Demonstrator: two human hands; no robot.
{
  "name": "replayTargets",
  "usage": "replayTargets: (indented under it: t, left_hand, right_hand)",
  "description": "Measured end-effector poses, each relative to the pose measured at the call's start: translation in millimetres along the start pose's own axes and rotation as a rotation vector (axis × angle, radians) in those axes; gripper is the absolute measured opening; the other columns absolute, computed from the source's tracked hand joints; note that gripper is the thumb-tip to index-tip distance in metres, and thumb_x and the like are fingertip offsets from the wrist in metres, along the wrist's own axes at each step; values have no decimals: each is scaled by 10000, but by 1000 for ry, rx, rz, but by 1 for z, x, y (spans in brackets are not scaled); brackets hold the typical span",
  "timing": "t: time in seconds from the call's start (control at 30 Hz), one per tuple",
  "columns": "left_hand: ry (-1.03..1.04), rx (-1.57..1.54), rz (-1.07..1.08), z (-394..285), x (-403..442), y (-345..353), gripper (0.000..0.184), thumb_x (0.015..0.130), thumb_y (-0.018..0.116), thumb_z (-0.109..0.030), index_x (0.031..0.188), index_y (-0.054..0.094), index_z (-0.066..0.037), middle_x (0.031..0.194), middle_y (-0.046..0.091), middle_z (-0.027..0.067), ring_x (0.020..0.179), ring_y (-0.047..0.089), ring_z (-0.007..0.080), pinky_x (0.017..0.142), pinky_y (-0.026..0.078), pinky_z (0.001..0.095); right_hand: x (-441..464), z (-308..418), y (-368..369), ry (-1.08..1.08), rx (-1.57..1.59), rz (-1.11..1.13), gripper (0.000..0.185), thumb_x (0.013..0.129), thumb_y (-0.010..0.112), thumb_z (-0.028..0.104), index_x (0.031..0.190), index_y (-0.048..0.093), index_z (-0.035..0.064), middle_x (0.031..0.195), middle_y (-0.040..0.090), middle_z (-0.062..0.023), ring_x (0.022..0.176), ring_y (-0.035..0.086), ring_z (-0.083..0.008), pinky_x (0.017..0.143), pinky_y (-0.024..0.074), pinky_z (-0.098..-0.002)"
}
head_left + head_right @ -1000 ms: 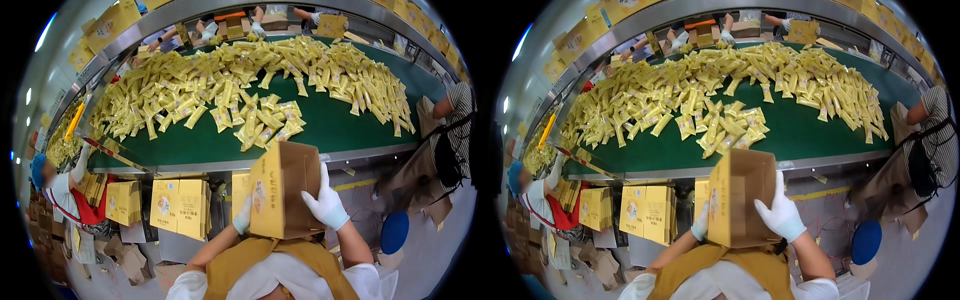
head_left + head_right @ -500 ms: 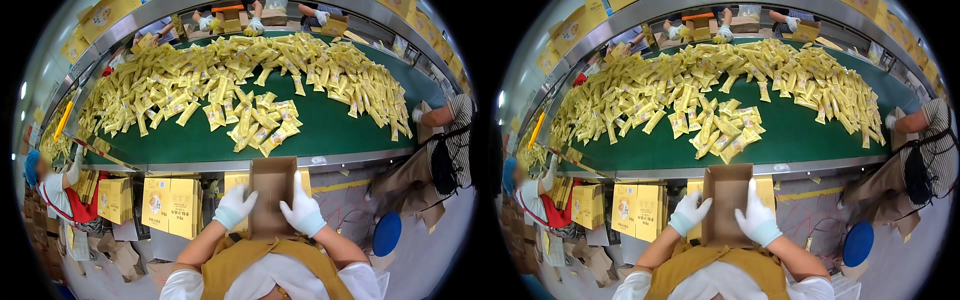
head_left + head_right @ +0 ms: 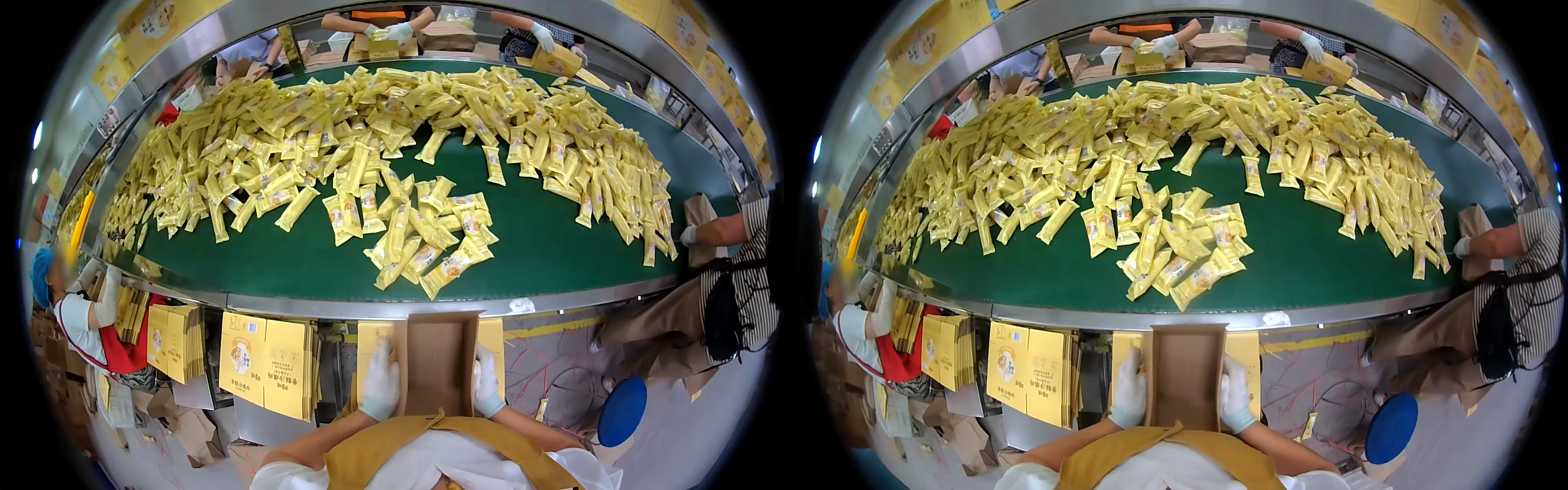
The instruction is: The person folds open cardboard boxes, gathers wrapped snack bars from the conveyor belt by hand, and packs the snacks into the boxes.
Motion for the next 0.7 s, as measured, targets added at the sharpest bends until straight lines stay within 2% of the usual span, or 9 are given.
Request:
replayTargets:
  t: [0.13,0.2,0.27,0.3,0.4,0.5,0.6,0.63,0.7]
  left_hand:
    - [308,313,-6,-35,66,-22,502,889,607,-37,1386,539,-24,1402,502,253,1291,476,451,1094,385,490]
    - [507,310,-212,-42,113,-31,534,870,672,-88,1386,542,-51,1410,492,221,1317,453,443,1105,353,551]
    - [431,380,-120,-60,161,-35,618,857,736,-222,1421,520,-92,1431,475,228,1369,402,453,1128,311,563]
    - [322,430,-58,-59,183,-26,747,800,783,-392,1450,502,-155,1508,402,226,1413,349,443,1127,301,565]
    - [48,679,169,-79,226,-2,836,732,785,-564,1444,519,-216,1565,327,238,1412,340,453,1128,312,551]
    - [99,775,232,-64,256,3,851,696,745,-669,1427,539,-283,1607,261,229,1442,309,440,1123,307,567]
    - [152,772,295,-45,277,-3,801,723,724,-661,1407,561,-278,1601,279,224,1447,310,430,1121,322,553]
    - [186,771,308,-41,279,-8,742,738,734,-625,1378,584,-281,1585,307,219,1444,318,426,1110,342,541]
    - [271,777,357,-36,274,-22,714,743,745,-594,1365,591,-278,1567,329,222,1436,328,427,1101,357,533]
  right_hand:
    - [78,18,-32,-211,-307,-237,482,901,594,49,1373,513,-1,1356,501,-248,1242,489,-445,1088,386,-497]
    - [137,40,-58,-297,-384,-224,509,862,673,84,1351,545,25,1395,494,-215,1286,462,-434,1111,360,-508]
    - [192,56,-64,-329,-430,-21,625,797,775,254,1370,560,130,1474,416,-202,1375,360,-461,1156,274,-560]
    - [216,64,-62,-361,-538,142,696,750,809,340,1384,560,199,1501,391,-191,1406,306,-475,1158,237,-603]
    - [265,67,-30,-373,-879,511,800,655,846,495,1366,573,251,1508,399,-159,1452,227,-495,1121,289,-634]
    - [301,60,-21,-311,-850,533,797,604,863,548,1296,611,244,1486,440,-97,1452,237,-502,1070,356,-637]
    - [315,29,-17,-307,-824,414,734,591,863,574,1203,651,230,1446,489,-36,1440,269,-501,1031,402,-616]
    - [312,25,-20,-336,-828,357,673,609,858,568,1134,670,192,1398,524,-11,1371,372,-458,1004,441,-554]
    - [302,15,-30,-344,-778,296,630,629,854,547,1102,669,173,1348,548,-18,1308,421,-424,985,457,-517]
Point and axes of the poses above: each hand's wrist, its own x-axis towards the middle knuckle, its own y-axis out of the palm, z = x × y, the point moved 2 cm from there along x, towards the middle knuckle
